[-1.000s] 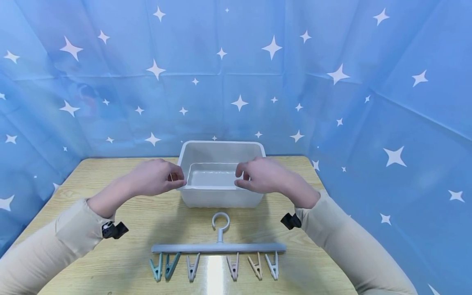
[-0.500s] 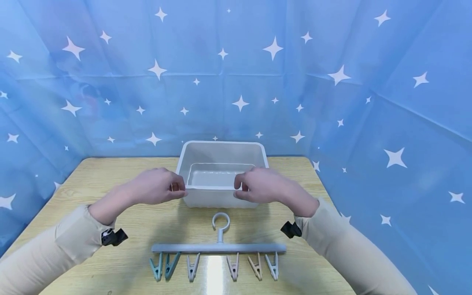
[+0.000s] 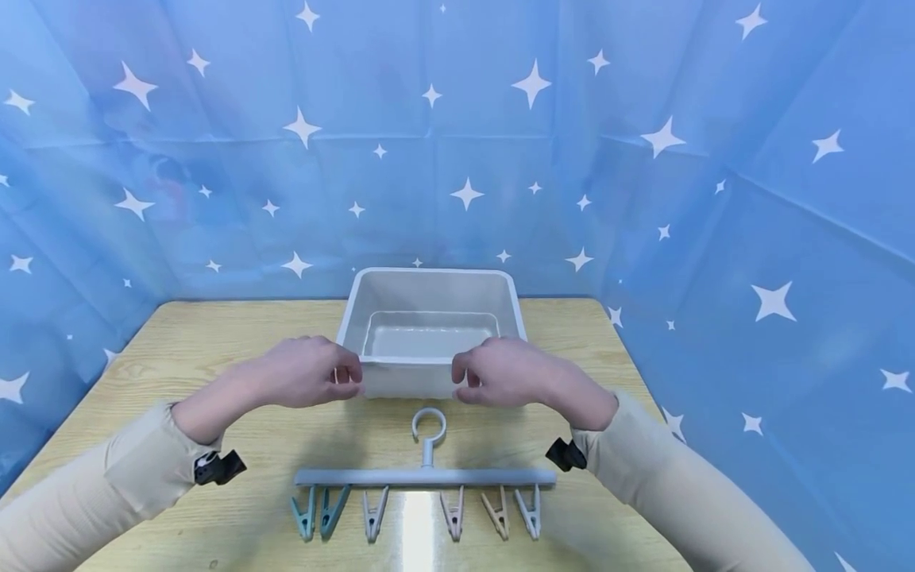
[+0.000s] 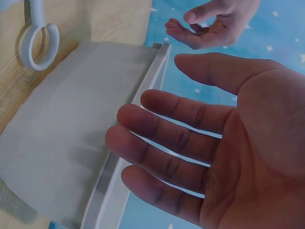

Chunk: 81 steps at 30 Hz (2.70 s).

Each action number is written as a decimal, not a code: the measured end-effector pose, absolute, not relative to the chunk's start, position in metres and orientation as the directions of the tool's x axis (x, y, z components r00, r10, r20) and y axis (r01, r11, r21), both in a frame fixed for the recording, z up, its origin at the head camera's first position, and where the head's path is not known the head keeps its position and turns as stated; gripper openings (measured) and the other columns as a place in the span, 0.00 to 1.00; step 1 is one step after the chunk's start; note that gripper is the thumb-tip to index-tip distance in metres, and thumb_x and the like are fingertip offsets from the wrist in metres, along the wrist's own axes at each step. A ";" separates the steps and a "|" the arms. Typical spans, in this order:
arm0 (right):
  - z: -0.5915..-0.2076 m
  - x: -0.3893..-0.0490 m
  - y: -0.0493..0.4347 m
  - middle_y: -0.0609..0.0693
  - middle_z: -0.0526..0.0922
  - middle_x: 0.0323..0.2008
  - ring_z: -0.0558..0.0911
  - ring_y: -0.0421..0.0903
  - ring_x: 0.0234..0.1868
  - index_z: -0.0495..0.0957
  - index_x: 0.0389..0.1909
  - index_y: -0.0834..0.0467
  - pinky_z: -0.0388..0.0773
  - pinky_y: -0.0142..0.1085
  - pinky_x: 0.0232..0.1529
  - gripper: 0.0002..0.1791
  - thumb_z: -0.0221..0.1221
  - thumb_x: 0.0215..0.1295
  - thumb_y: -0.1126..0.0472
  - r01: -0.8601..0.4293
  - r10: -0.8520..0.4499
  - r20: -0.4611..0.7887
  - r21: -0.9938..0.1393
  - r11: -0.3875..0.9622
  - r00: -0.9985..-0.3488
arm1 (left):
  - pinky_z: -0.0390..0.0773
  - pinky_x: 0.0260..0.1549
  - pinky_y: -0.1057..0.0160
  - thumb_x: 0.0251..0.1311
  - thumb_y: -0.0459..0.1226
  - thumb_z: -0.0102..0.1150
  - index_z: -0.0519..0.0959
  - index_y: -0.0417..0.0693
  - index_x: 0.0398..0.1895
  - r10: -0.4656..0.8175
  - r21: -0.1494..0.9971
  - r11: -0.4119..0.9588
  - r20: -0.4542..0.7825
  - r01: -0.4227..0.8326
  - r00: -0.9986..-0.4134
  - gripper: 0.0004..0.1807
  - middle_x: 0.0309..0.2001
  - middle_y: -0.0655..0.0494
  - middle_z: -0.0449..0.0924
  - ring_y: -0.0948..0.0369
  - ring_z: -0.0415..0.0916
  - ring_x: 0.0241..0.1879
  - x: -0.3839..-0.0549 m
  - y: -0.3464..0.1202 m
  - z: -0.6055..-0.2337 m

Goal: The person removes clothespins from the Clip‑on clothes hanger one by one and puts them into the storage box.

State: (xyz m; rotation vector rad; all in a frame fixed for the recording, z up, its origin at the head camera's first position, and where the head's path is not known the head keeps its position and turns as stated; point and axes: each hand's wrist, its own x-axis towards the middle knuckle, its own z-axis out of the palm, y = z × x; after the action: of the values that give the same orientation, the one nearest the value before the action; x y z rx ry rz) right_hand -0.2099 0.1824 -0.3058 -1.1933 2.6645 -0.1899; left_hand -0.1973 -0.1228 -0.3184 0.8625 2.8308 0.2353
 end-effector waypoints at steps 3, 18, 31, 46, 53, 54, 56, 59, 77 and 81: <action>-0.306 -0.208 0.181 0.39 0.84 0.33 0.80 0.33 0.33 0.82 0.45 0.50 0.78 0.35 0.39 0.09 0.58 0.70 0.53 -0.733 -0.761 -0.150 -0.208 0.648 -0.631 | 0.73 0.27 0.63 0.66 0.47 0.61 0.85 0.54 0.40 0.583 0.199 0.807 -0.127 0.555 -0.802 0.10 0.27 0.66 0.79 0.66 0.72 0.26 -0.196 -0.122 -0.320; -0.318 -0.202 0.176 0.41 0.84 0.33 0.81 0.34 0.34 0.82 0.44 0.49 0.79 0.34 0.39 0.08 0.61 0.66 0.54 -0.738 -0.769 -0.207 -0.216 0.639 -0.605 | 0.71 0.24 0.64 0.60 0.45 0.66 0.84 0.54 0.35 0.624 0.248 0.771 -0.115 0.586 -0.773 0.06 0.25 0.67 0.75 0.67 0.70 0.24 -0.188 -0.120 -0.336; -0.342 -0.199 0.174 0.42 0.85 0.32 0.79 0.33 0.31 0.80 0.38 0.48 0.77 0.31 0.35 0.07 0.66 0.62 0.52 -0.747 -0.771 -0.271 -0.206 0.632 -0.577 | 0.75 0.29 0.62 0.58 0.47 0.69 0.84 0.55 0.37 0.630 0.251 0.771 -0.164 0.586 -0.759 0.09 0.29 0.66 0.80 0.68 0.75 0.28 -0.182 -0.122 -0.353; -0.357 -0.197 0.177 0.39 0.84 0.30 0.79 0.32 0.31 0.79 0.33 0.45 0.75 0.30 0.33 0.06 0.67 0.60 0.52 -0.760 -0.786 -0.263 -0.215 0.613 -0.559 | 0.75 0.31 0.63 0.58 0.45 0.70 0.85 0.55 0.38 0.621 0.273 0.778 -0.196 0.566 -0.759 0.09 0.31 0.63 0.82 0.67 0.76 0.30 -0.181 -0.123 -0.367; -0.368 -0.193 0.180 0.41 0.84 0.31 0.78 0.32 0.30 0.79 0.34 0.47 0.73 0.29 0.32 0.07 0.67 0.61 0.53 -0.748 -0.777 -0.269 -0.224 0.625 -0.569 | 0.75 0.30 0.65 0.57 0.45 0.70 0.85 0.54 0.38 0.644 0.289 0.756 -0.169 0.587 -0.746 0.09 0.31 0.63 0.82 0.69 0.75 0.29 -0.179 -0.123 -0.375; -0.370 -0.193 0.180 0.41 0.84 0.31 0.78 0.32 0.29 0.79 0.34 0.47 0.73 0.29 0.32 0.07 0.67 0.60 0.53 -0.747 -0.776 -0.270 -0.223 0.627 -0.570 | 0.74 0.30 0.66 0.57 0.45 0.70 0.85 0.54 0.38 0.647 0.293 0.752 -0.163 0.590 -0.744 0.09 0.32 0.63 0.82 0.69 0.74 0.29 -0.178 -0.123 -0.376; -0.373 -0.191 0.181 0.41 0.84 0.31 0.77 0.32 0.29 0.79 0.34 0.48 0.73 0.29 0.31 0.07 0.67 0.60 0.53 -0.746 -0.774 -0.269 -0.221 0.628 -0.572 | 0.74 0.30 0.66 0.57 0.44 0.70 0.84 0.53 0.38 0.653 0.300 0.746 -0.154 0.595 -0.742 0.09 0.31 0.62 0.82 0.69 0.74 0.29 -0.178 -0.122 -0.379; -0.378 -0.190 0.182 0.41 0.84 0.31 0.77 0.32 0.29 0.80 0.35 0.48 0.72 0.29 0.31 0.07 0.67 0.59 0.53 -0.742 -0.772 -0.268 -0.224 0.631 -0.576 | 0.74 0.29 0.66 0.56 0.44 0.71 0.84 0.53 0.37 0.654 0.308 0.744 -0.155 0.593 -0.740 0.09 0.31 0.63 0.82 0.69 0.74 0.29 -0.176 -0.122 -0.381; -0.401 -0.186 0.185 0.42 0.84 0.31 0.77 0.31 0.30 0.81 0.37 0.50 0.74 0.28 0.32 0.09 0.68 0.56 0.57 -0.732 -0.771 -0.258 -0.247 0.635 -0.582 | 0.72 0.28 0.66 0.55 0.42 0.71 0.85 0.54 0.41 0.653 0.313 0.749 -0.201 0.583 -0.730 0.10 0.34 0.60 0.82 0.67 0.74 0.31 -0.166 -0.113 -0.411; -0.408 -0.183 0.183 0.41 0.83 0.31 0.76 0.31 0.30 0.82 0.37 0.49 0.74 0.28 0.33 0.09 0.69 0.56 0.56 -0.714 -0.753 -0.299 -0.248 0.655 -0.587 | 0.71 0.29 0.66 0.55 0.42 0.71 0.86 0.56 0.43 0.635 0.290 0.768 -0.234 0.571 -0.736 0.11 0.33 0.63 0.81 0.67 0.72 0.33 -0.162 -0.111 -0.415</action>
State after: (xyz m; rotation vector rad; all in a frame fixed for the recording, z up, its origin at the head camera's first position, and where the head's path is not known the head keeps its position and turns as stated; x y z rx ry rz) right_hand -0.1830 0.1831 -0.4076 -1.1577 2.4972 -0.1418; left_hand -0.1624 -0.1105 -0.4152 0.9294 2.6440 0.2855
